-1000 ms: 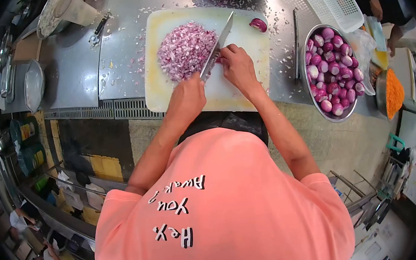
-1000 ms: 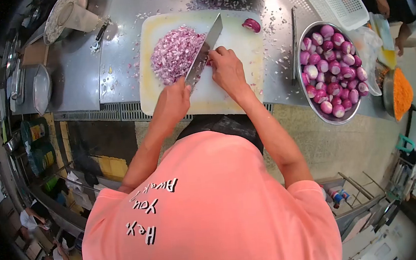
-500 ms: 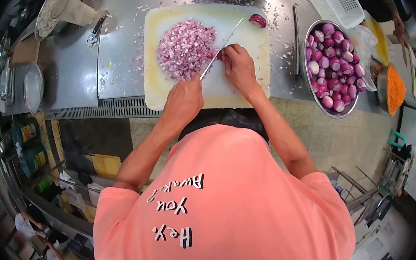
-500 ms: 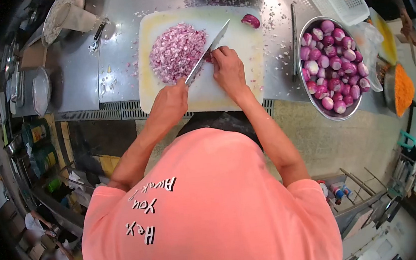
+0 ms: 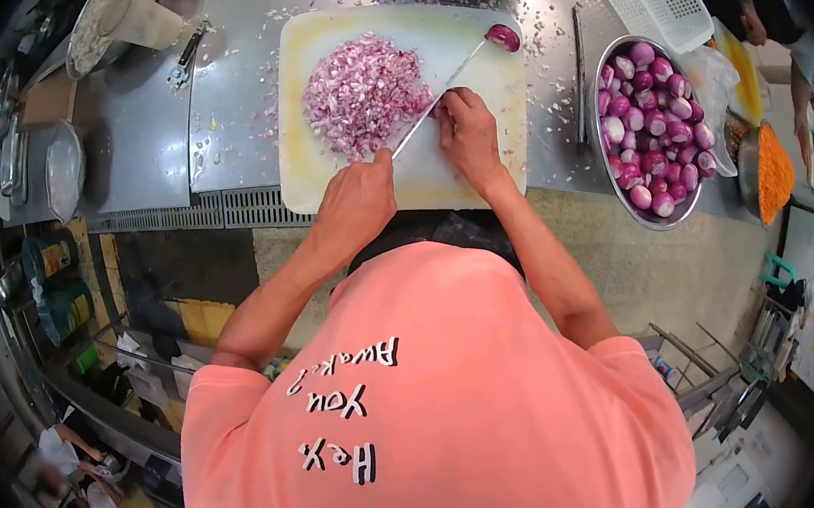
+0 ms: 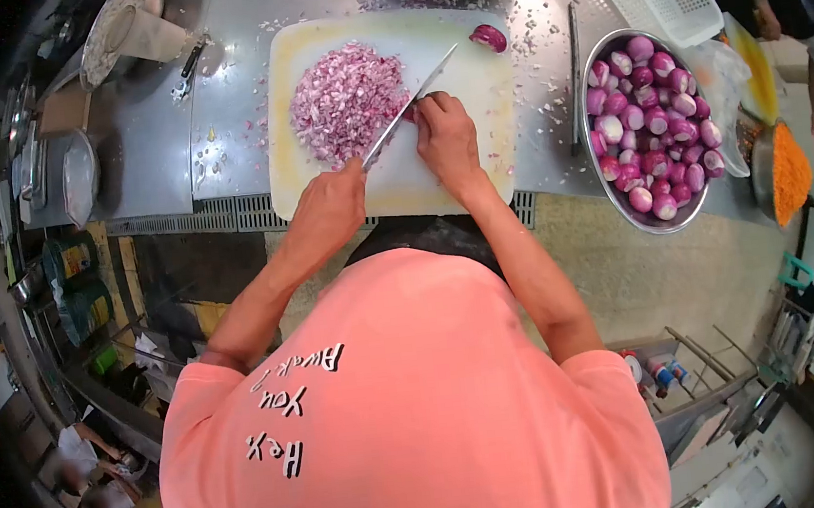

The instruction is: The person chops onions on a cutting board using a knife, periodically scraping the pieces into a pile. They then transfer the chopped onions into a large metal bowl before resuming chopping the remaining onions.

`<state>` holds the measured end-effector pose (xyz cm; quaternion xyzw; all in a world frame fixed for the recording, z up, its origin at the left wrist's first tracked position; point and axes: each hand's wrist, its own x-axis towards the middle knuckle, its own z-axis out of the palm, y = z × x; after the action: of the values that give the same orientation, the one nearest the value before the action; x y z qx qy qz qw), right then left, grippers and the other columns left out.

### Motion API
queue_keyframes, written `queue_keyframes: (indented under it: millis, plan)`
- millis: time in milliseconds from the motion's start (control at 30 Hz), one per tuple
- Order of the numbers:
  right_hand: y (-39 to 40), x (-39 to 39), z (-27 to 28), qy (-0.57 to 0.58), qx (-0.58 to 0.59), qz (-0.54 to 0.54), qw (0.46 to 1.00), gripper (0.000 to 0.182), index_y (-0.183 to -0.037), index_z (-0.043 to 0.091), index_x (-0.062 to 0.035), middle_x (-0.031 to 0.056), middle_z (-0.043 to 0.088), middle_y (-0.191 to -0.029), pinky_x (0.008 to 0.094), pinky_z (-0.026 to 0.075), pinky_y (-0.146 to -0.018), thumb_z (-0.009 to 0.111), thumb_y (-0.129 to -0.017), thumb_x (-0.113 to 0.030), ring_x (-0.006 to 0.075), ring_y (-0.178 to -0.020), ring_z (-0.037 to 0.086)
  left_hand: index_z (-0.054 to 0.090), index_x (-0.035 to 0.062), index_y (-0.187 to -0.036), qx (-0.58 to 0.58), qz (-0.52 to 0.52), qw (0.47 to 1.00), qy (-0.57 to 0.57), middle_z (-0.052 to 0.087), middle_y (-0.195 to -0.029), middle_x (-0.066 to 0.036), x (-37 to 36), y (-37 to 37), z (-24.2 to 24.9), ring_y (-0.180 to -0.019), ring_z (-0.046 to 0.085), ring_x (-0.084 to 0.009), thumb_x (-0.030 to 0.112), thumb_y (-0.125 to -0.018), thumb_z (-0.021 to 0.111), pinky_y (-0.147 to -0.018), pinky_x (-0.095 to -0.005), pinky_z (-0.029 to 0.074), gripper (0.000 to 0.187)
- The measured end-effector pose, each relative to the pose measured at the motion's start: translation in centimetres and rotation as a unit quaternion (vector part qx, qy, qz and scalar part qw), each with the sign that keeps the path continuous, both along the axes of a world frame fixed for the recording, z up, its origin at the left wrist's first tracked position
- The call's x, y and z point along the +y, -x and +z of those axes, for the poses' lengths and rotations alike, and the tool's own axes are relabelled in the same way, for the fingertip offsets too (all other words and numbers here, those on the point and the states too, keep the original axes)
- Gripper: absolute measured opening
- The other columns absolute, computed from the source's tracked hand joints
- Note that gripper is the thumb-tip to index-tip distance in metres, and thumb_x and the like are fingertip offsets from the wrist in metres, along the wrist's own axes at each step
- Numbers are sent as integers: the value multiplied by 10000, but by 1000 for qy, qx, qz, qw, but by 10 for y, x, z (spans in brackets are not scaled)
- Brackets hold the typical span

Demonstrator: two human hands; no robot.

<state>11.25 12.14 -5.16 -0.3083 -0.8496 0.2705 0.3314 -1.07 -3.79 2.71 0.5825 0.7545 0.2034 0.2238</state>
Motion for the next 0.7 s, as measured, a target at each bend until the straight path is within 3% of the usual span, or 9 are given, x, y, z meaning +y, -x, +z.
queue_keyframes:
  millis: [100, 200, 267, 367, 467, 633, 700]
  plan:
    - [1, -3, 1, 13, -20, -15, 1000, 92, -886, 614, -12, 150, 602, -888, 433, 492, -706, 633, -797, 2, 351, -825, 588, 516, -73, -891, 0, 11, 999, 31, 593, -630, -266, -1, 3, -11, -633, 617, -457, -21, -825, 495, -581, -538, 481, 86]
    - [-2, 0, -5, -1, -3, -6, 1000, 92, -883, 613, -9, 152, 600, -881, 432, 490, -705, 631, -795, 9, 353, -822, 587, 513, -66, -889, 19, -16, 1000, -16, 593, -628, -263, 3, 6, -13, -627, 617, -455, -22, -821, 502, -569, -534, 481, 82]
    - [-5, -4, -5, 16, -2, -12, 1000, 96, -885, 613, -7, 153, 600, -880, 432, 489, -706, 629, -793, 13, 356, -824, 587, 498, -38, -922, -29, 25, 999, 16, 573, -638, -293, -1, 0, 6, -651, 589, -490, 27, -888, 501, -587, -563, 449, 74]
    - [0, -3, -6, 26, 9, -11, 1000, 102, -887, 612, -5, 156, 600, -881, 433, 487, -710, 628, -789, 20, 360, -830, 589, 508, -52, -871, 16, -8, 999, -32, 592, -627, -263, -3, 6, -29, -625, 620, -450, -27, -820, 499, -570, -540, 480, 57]
    - [-3, -2, -5, 20, 14, -14, 1000, 104, -887, 611, -2, 159, 600, -883, 435, 485, -716, 630, -788, 24, 364, -836, 590, 508, -52, -876, 8, -13, 1000, -10, 587, -620, -261, -1, 4, 2, -621, 619, -449, -28, -821, 495, -570, -542, 478, 61]
    - [-4, -6, -11, 41, 21, -22, 999, 101, -884, 605, 3, 164, 599, -885, 437, 483, -720, 631, -788, 25, 369, -838, 589, 507, -49, -881, 14, -11, 1000, 5, 582, -612, -260, 0, 5, -18, -613, 615, -452, -16, -831, 498, -569, -537, 481, 61]
    - [-5, -1, -14, -19, 20, -13, 1000, 106, -902, 612, 5, 152, 597, -868, 387, 507, -656, 632, -802, 35, 333, -751, 622, 506, -49, -882, 29, -20, 999, -4, 581, -609, -260, 3, 5, -15, -611, 614, -454, -12, -833, 500, -569, -536, 480, 61]
